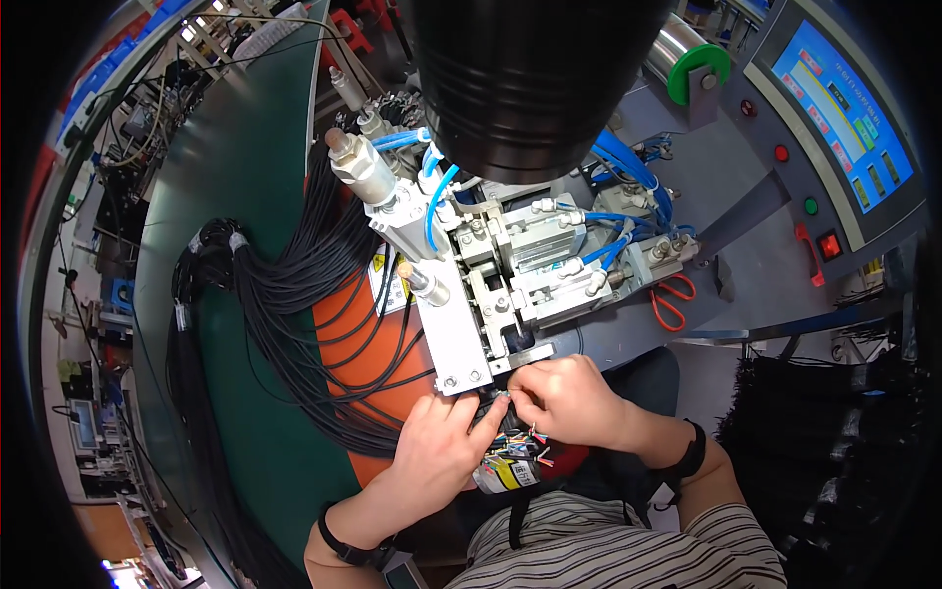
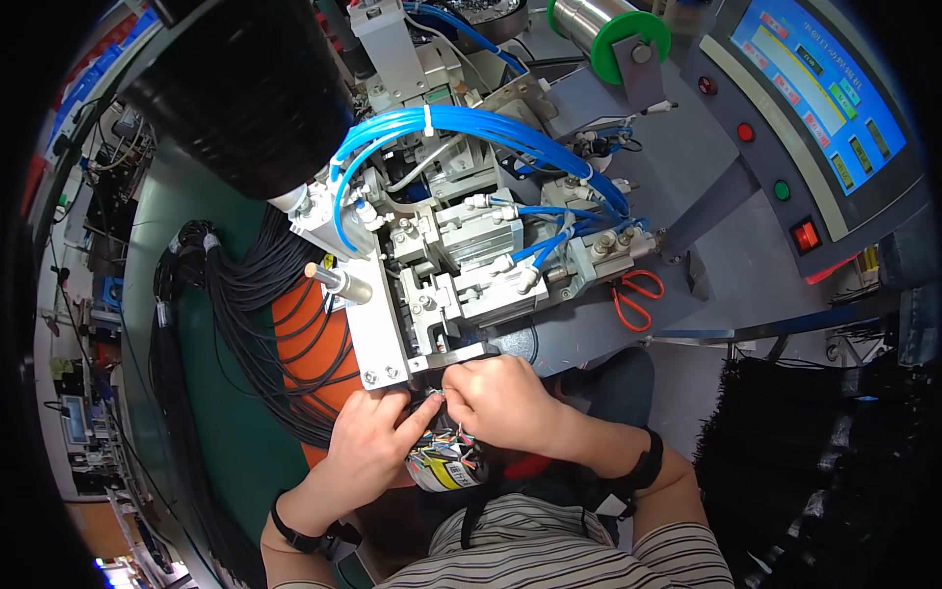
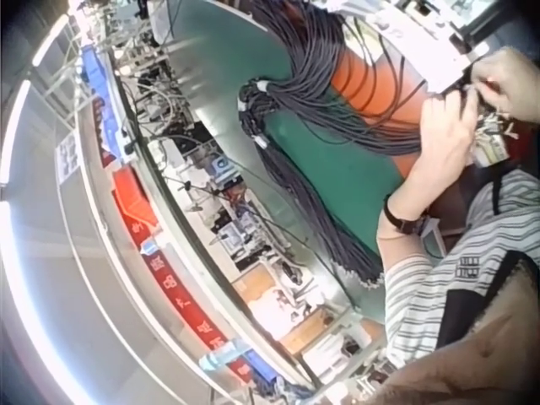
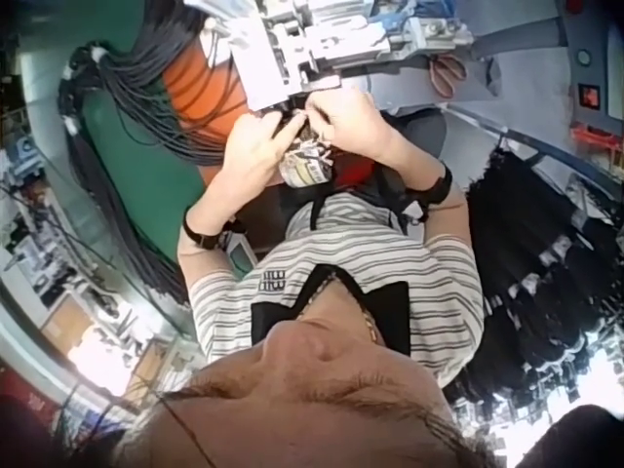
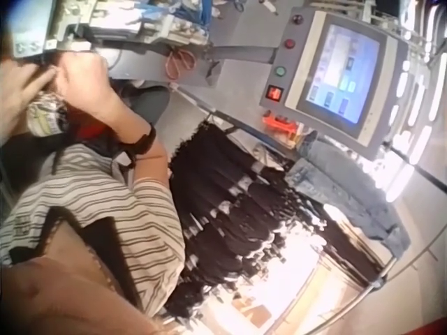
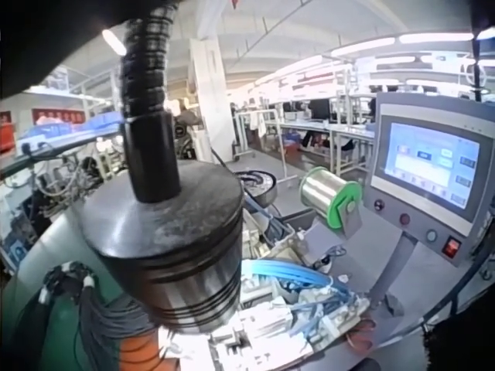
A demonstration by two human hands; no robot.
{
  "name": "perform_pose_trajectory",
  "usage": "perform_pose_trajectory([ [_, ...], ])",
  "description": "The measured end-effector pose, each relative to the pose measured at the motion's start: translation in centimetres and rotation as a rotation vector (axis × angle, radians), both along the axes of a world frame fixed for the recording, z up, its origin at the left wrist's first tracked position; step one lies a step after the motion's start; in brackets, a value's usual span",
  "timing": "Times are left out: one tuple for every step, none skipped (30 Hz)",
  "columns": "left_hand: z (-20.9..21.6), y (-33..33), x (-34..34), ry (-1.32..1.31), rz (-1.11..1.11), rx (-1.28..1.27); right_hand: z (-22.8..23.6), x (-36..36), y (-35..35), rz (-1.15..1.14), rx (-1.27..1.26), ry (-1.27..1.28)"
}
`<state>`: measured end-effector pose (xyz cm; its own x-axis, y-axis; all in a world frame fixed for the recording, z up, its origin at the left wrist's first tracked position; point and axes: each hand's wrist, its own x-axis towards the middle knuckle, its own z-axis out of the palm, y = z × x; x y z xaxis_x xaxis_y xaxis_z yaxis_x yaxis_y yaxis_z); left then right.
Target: The person reaches into a bowl of metal components, picks one up, and inserts it into a machine. They then pick up a bundle of wires, separate the individual wire ends, and feed them into the machine.
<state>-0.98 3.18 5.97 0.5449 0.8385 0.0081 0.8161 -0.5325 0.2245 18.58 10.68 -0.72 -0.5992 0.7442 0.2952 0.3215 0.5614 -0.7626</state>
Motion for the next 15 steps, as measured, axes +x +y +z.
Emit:
perform_pose_trajectory([
  [0.2,0.0,0.2,-0.039,0.017,0.001,0.1,0.1,0.3,0.024,-0.038,0.012],
  [0.4,0.1,0.0,-0.057,0.054,0.013,0.0,0.0,0.3,0.045,-0.018,0.037],
  [-0.5,-0.1,-0.5,-0.029,0.072,0.048,-0.4,0.1,0.0,0.028,-0.167,0.102],
  [-2.4,-0.7,-1.2,-0.167,0.103,0.083,-0.7,0.2,-0.3,0.017,-0.316,0.165],
  [-2.9,-1.7,-2.3,-0.28,0.15,0.127,-0.7,-0.4,-0.6,0.019,-0.355,0.18],
  [-2.9,-2.2,-2.5,-0.254,0.165,0.171,-0.6,-0.1,-0.9,-0.002,-0.39,0.171],
  [-3.0,-2.7,-2.3,-0.239,0.196,0.152,-0.7,0.3,-1.1,-0.009,-0.383,0.144],
  [-2.9,-2.8,-2.3,-0.227,0.229,0.133,-0.7,0.6,-1.1,-0.017,-0.375,0.118],
  [-2.8,-3.2,-2.3,-0.206,0.252,0.157,-0.7,0.6,-1.4,0.015,-0.357,0.135],
  [-2.7,-3.4,-2.0,-0.194,0.286,0.127,-0.5,0.9,-1.5,-0.02,-0.325,0.081],
  [-2.7,-3.5,-1.7,-0.184,0.321,0.095,-0.2,1.1,-1.6,-0.055,-0.293,0.027],
  [-2.7,-3.5,-1.5,-0.176,0.356,0.061,0.1,1.1,-1.6,-0.092,-0.261,-0.027],
  [-2.7,-3.5,-1.5,-0.169,0.373,0.075,0.6,1.1,-1.6,-0.073,-0.25,-0.02],
  [-2.8,-3.5,-1.5,-0.223,0.377,0.026,1.9,0.9,-1.9,0.004,-0.3,0.049],
  [-3.0,-3.4,-1.6,-0.277,0.383,-0.025,3.1,0.6,-2.2,0.082,-0.351,0.117],
])
